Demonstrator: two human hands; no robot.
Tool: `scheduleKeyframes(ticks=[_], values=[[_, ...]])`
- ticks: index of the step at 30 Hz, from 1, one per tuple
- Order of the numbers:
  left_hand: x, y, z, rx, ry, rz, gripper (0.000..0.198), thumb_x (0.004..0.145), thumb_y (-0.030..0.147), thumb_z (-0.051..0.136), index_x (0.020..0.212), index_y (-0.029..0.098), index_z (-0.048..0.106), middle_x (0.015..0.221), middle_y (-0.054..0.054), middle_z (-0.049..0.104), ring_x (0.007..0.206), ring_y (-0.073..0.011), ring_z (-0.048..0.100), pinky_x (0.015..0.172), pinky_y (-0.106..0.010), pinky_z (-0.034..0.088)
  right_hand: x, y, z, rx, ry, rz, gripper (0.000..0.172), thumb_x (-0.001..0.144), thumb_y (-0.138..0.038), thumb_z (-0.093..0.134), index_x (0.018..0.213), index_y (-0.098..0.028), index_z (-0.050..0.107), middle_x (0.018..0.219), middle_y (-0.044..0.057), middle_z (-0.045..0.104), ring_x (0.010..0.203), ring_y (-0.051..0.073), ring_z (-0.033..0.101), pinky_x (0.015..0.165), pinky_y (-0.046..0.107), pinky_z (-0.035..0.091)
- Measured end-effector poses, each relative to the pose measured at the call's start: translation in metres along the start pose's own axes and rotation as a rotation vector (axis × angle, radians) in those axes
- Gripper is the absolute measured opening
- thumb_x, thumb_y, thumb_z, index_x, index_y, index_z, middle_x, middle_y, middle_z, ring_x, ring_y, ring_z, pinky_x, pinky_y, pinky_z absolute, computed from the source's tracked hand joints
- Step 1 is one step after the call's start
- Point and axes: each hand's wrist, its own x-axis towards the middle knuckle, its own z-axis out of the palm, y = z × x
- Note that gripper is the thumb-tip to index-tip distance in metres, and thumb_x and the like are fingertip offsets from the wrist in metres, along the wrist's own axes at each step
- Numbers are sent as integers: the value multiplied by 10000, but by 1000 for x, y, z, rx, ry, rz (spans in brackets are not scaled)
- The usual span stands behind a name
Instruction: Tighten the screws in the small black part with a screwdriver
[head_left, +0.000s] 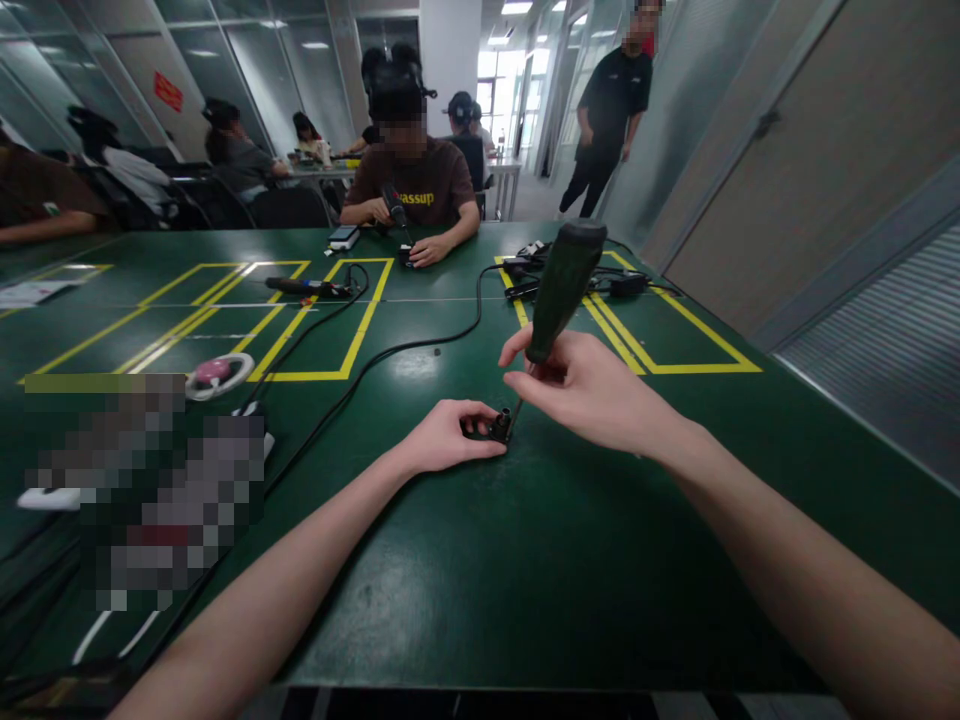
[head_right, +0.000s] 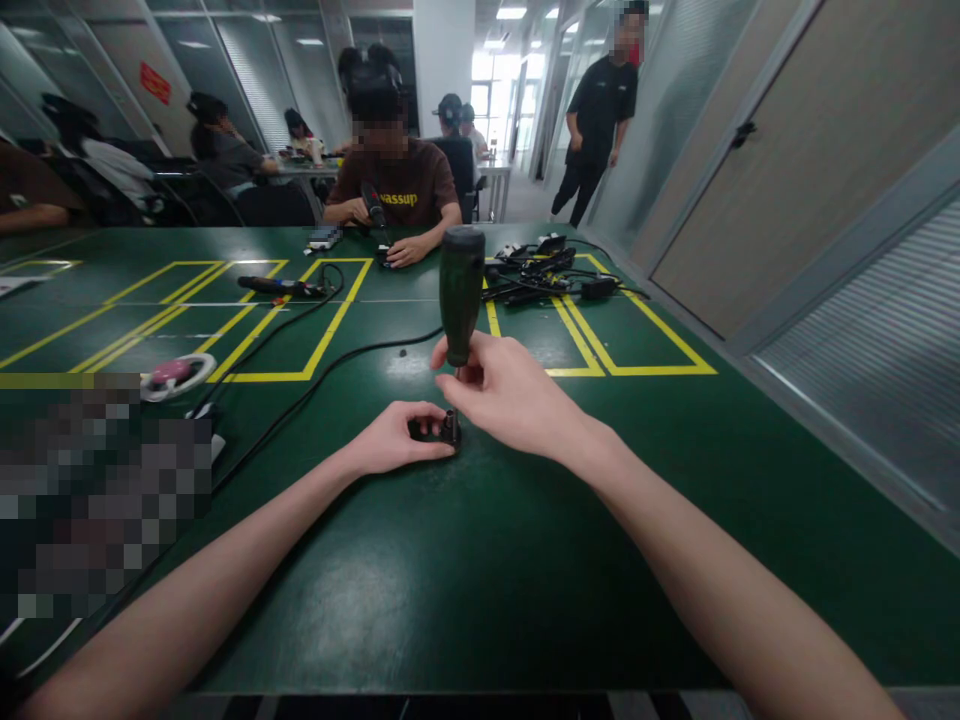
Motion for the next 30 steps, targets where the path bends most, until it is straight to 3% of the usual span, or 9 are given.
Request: scheduleKeyframes(ticks=[9,17,30], values=[[0,3,-1,15,-2,-10,380,714,385,832,1008,149,784,784,-4,657,716,-151,550,706,-279,440,1,1,-1,1,-1,-10,156,820,-122,600,964,-177,624,622,-72,512,551,114,489,548,276,371],[0,2,-1,18,-4,-9,385,708,400,826,1000,154,780,783,-1,651,721,-154,546,720,-284,436,0,-2,-2,-11,-9,-3,87,851,-257,638,894,-181,643,613,-51,550,536,121,494,552,290,361],[0,3,0,14,-2,-11,366,716,386,831,985,144,778,764,6,639,710,-146,540,698,-278,427,0,-3,-3,-22,-17,8,126,824,-158,609,945,-182,638,620,-56,528,568,131,513,569,290,365]])
